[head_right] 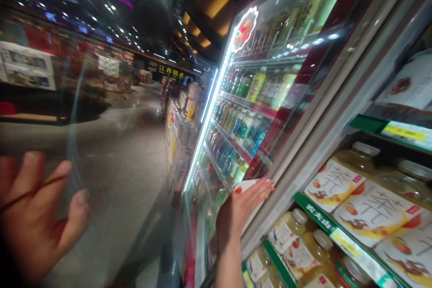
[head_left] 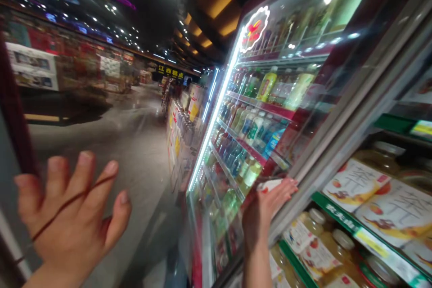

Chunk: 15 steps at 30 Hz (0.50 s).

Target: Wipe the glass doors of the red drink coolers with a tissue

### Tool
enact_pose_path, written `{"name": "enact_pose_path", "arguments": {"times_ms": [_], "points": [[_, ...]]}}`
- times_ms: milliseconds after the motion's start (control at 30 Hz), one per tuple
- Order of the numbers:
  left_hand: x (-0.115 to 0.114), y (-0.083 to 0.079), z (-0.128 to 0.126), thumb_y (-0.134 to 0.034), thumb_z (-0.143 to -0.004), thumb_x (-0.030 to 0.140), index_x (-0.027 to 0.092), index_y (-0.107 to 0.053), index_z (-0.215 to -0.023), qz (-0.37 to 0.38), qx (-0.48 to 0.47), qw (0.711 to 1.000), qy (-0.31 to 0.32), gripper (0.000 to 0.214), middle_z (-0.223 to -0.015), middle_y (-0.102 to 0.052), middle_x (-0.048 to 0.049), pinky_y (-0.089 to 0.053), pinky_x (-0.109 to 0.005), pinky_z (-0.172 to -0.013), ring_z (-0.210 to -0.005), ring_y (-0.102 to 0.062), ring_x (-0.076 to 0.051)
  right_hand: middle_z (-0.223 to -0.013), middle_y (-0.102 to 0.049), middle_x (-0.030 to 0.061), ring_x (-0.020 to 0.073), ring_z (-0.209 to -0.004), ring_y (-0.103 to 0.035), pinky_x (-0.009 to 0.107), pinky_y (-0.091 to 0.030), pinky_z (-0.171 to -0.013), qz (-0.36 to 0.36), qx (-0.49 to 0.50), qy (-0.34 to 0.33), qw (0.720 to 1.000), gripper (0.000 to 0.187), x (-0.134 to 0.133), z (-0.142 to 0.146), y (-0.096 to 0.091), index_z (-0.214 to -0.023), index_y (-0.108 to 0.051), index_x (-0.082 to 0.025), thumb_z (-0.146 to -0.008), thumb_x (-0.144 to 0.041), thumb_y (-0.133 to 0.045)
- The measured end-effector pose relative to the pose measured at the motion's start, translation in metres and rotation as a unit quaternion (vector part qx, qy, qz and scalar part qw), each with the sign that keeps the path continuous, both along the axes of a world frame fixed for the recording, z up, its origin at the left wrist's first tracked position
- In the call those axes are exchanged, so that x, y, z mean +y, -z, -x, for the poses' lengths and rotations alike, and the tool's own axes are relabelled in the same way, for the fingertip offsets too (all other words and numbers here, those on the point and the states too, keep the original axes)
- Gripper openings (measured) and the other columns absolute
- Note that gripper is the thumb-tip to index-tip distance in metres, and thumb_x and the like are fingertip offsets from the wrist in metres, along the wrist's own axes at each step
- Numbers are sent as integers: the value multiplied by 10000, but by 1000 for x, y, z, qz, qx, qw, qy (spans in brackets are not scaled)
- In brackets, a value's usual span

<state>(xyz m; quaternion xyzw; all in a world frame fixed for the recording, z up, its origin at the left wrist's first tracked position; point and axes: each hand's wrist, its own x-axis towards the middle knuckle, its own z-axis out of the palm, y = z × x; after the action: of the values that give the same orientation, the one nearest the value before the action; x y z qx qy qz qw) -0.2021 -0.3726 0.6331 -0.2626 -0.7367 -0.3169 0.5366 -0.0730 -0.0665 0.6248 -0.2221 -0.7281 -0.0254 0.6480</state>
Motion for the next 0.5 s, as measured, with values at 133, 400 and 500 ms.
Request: {"name": "enact_pose_path", "arguments": {"times_ms": [133, 400, 500], "points": [[8, 22, -7, -651, -948, 255, 440, -230, -1734, 35, 38, 999, -5, 911, -1857, -164, 78, -196, -794, -1353, -1701, -213, -428, -1780, -290, 248, 483, -1685, -173, 843, -410, -1205, -87, -99, -101, 986, 833, -54, 20, 33, -1772, -127, -146, -1070, -405, -493], [-1, 74, -21, -690, -856, 212, 444, -181, -1741, 84, 41, 995, -41, 1047, -1860, -112, 34, -254, -884, -1270, -1702, -174, -474, -1744, -310, 315, 506, -1634, -312, 916, -328, -1186, 64, -3, -51, 997, 769, -13, -4, 83, -1764, 44, -128, -1134, -412, -293], [-1, 110, -25, -695, -830, 261, 461, -149, -1742, 91, 9, 994, -55, 1082, -1861, -33, 71, -175, -941, -1243, -1708, -102, -502, -1768, -274, 270, 512, -1665, -183, 913, -321, -1211, 11, -54, -68, 996, 843, -44, 12, 94, -1768, -65, -113, -1085, -452, -426]]}}
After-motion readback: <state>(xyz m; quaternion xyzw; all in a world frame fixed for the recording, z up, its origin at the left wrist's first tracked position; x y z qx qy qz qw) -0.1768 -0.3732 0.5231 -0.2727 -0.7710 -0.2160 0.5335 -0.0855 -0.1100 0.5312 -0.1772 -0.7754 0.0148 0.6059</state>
